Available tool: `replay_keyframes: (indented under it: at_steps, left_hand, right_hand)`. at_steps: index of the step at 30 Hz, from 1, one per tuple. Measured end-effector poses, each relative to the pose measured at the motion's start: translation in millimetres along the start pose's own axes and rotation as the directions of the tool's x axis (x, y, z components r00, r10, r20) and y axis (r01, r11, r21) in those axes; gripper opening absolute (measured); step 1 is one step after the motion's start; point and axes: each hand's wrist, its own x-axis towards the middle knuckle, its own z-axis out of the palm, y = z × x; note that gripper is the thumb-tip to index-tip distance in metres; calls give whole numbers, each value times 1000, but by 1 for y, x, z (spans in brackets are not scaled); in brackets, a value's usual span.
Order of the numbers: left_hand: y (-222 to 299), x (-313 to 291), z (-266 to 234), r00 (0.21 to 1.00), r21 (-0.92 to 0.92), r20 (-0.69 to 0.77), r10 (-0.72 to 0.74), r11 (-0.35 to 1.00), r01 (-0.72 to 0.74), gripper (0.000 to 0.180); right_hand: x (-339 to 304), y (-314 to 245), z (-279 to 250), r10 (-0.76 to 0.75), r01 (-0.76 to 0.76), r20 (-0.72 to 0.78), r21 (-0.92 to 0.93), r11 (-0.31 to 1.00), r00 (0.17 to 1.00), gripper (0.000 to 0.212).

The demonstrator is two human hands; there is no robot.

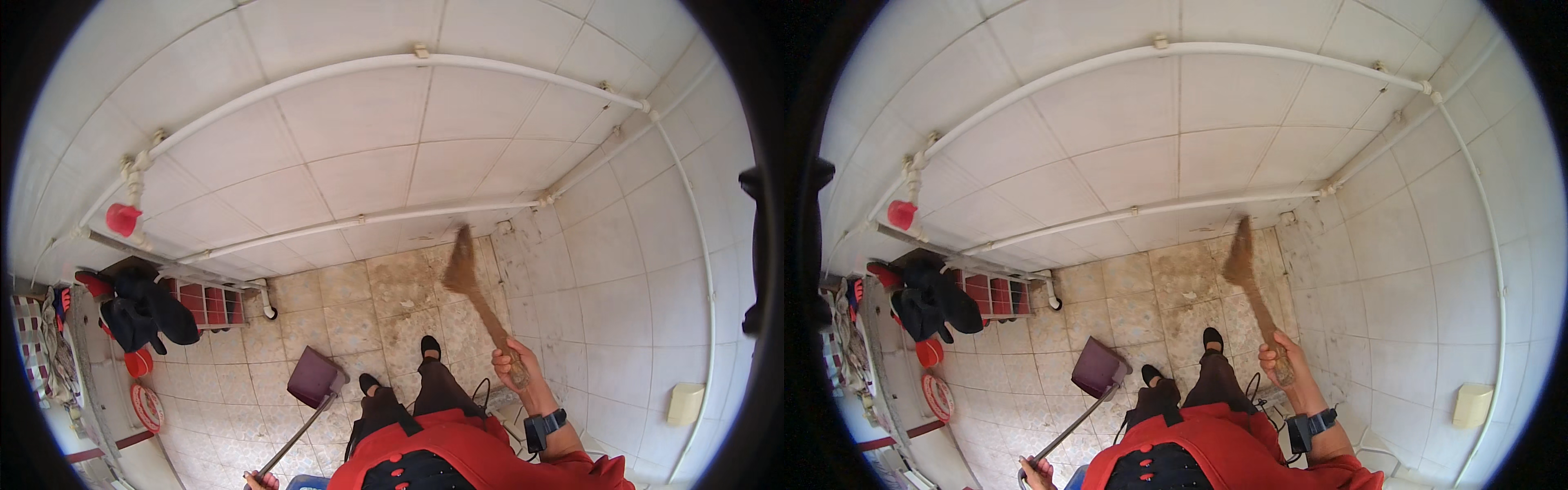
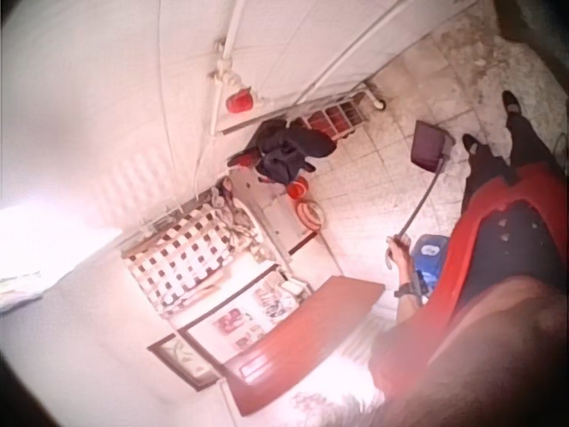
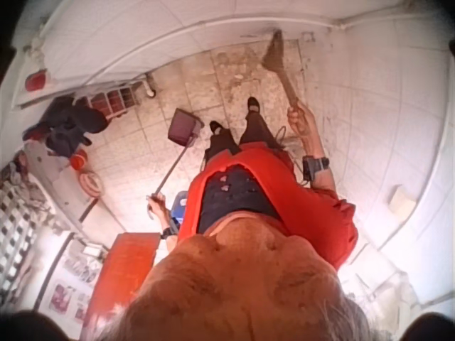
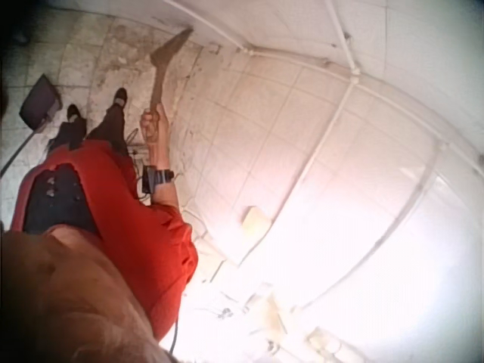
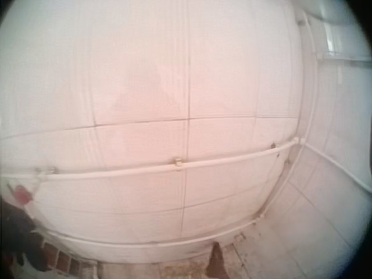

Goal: The person sweeps a tiled bathroom floor using a broom and dustpan, gathering dirt and debris into a pile and then into the dustpan. The person moves around the room to sweep different areas and repeatedly sweeps debris into the dustpan.

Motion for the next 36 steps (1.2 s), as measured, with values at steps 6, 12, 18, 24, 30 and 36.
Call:
replay_keyframes:
  at_steps: [6, 12, 18, 24, 30, 36]
  left_hand:
    - [6, 33, -40, 996, 113, -88, -14, 993, 24, 44]
    - [10, 28, -49, 983, 130, -181, 14, 992, 10, 45]
    - [13, 20, -62, 970, 91, -244, -23, 995, 47, 45]
    - [3, 19, -84, 982, 117, -190, -12, 993, 34, 46]
    - [-12, 3, -106, 980, 98, -200, -10, 995, 30, 46]
    - [-30, -22, -103, 962, 121, -275, 0, 992, 35, 46]
  right_hand:
    - [10, -18, 9, -237, 240, -36, 139, 961, 971, 20]
    - [23, 16, 67, -207, 214, 70, -122, 969, 976, 19]
    - [1, 130, 125, 170, -160, 160, -78, 984, 972, 20]
    - [-2, 197, 144, 387, -354, 197, -183, 917, 900, 24]
    - [-8, 196, 122, 455, -408, 136, -276, 870, 880, 20]
    - [24, 136, 48, 389, -382, -68, -403, 832, 919, 21]
